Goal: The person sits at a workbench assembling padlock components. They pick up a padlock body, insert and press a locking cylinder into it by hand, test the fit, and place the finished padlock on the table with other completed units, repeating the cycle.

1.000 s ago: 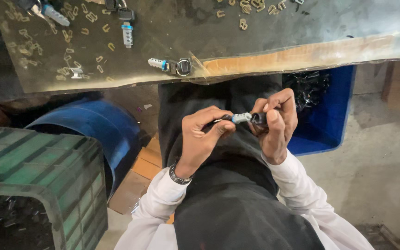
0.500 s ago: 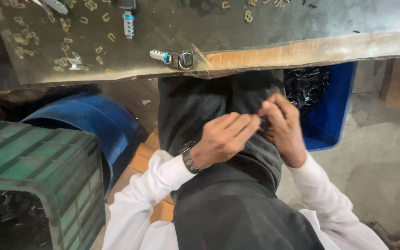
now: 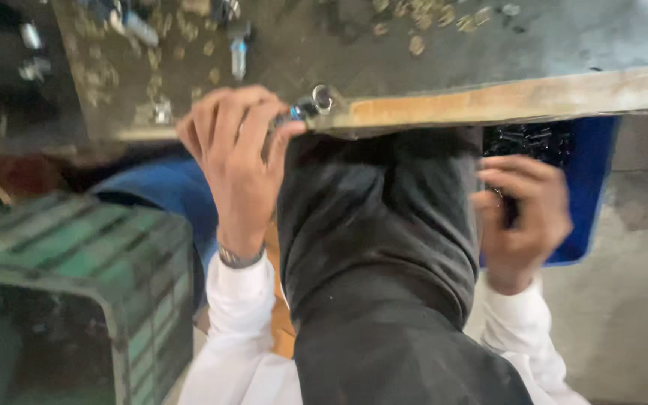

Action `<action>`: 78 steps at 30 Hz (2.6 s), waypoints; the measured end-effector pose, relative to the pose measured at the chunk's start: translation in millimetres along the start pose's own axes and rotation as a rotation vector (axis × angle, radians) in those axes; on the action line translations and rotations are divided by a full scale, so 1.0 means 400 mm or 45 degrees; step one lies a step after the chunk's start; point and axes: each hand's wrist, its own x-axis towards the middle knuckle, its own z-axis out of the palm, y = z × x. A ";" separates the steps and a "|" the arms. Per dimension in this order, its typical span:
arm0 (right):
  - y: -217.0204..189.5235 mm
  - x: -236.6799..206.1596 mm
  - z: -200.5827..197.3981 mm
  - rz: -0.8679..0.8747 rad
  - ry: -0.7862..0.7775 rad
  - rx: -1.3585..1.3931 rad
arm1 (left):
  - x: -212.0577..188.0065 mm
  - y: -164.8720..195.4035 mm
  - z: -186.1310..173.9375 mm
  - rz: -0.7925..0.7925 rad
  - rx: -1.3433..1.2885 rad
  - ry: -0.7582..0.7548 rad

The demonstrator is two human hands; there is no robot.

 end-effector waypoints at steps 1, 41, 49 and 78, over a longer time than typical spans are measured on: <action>-0.027 0.013 0.016 -0.094 -0.010 0.050 | 0.000 0.020 -0.001 -0.007 -0.041 0.006; 0.037 -0.064 0.114 0.820 -0.306 1.504 | -0.076 0.162 0.082 -0.319 -1.254 -0.185; 0.035 -0.059 0.112 0.817 -0.332 1.441 | -0.082 0.166 0.086 -0.225 -1.153 -0.101; 0.015 -0.020 0.055 0.619 -0.462 1.229 | -0.084 0.166 0.082 -0.361 -1.339 -0.373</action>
